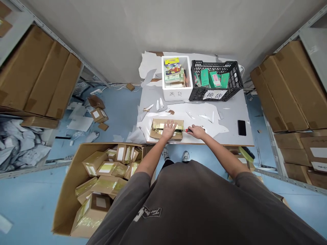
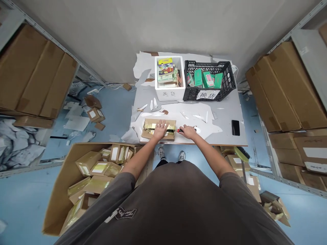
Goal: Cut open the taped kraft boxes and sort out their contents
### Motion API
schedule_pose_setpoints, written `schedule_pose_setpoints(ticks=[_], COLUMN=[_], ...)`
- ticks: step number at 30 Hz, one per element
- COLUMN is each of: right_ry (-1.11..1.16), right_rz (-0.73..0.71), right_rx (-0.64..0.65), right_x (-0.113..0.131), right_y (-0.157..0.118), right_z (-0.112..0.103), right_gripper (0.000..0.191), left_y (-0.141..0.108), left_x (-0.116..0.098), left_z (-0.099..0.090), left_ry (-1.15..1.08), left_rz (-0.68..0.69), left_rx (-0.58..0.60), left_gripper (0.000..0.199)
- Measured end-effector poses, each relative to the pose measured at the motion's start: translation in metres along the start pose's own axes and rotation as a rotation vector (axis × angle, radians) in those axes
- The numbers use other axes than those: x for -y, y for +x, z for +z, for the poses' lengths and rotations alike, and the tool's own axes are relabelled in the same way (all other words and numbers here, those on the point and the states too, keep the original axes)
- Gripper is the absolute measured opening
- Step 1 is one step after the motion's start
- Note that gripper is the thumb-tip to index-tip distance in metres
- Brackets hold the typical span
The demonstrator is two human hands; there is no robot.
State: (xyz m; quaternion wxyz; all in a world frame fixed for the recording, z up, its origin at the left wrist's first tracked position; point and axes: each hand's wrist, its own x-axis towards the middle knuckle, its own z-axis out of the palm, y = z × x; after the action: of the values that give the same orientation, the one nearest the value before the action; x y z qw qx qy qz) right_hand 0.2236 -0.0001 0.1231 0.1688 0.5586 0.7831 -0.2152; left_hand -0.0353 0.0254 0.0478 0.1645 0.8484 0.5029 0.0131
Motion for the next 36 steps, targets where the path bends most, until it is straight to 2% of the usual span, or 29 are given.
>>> schedule_pose_setpoints(ticks=[9,16,21,25,29,32,34,36], right_ry=[0.014,0.027,0.106,0.353,0.932,1.299,1.332,1.223], right_rz=[-0.031,-0.058,-0.042,0.052,0.196,0.386,0.549,0.698], right_rx=[-0.035,-0.047,-0.091,-0.185,-0.284,-0.429,-0.523,-0.545], right_x=[-0.007,-0.010,-0.028,-0.048,-0.059,-0.073,-0.087,-0.104], right_y=[0.004,0.015,0.013,0.002,-0.008,-0.014,-0.015,-0.015], right_z=[0.014,0.015,0.023,0.040,0.065,0.087,0.102,0.114], right_gripper=[0.039,0.037,0.036,0.034,0.043,0.051,0.056,0.058], left_y=[-0.010,-0.018,-0.022,-0.025,-0.025,-0.025,-0.025,-0.024], left_x=[-0.001,-0.005,-0.008,-0.011,-0.010,-0.007,-0.006,-0.005], left_z=[0.008,0.007,0.003,0.001,0.001,0.003,0.005,0.006], left_ry=[-0.028,-0.021,-0.012,-0.014,-0.021,-0.012,0.004,0.027], left_rz=[-0.028,-0.056,-0.064,-0.090,-0.110,-0.122,-0.131,-0.141], left_rx=[-0.043,-0.047,-0.017,-0.020,-0.033,-0.028,-0.027,-0.025], left_gripper=[0.061,0.062,0.062,0.061,0.061,0.061,0.062,0.064])
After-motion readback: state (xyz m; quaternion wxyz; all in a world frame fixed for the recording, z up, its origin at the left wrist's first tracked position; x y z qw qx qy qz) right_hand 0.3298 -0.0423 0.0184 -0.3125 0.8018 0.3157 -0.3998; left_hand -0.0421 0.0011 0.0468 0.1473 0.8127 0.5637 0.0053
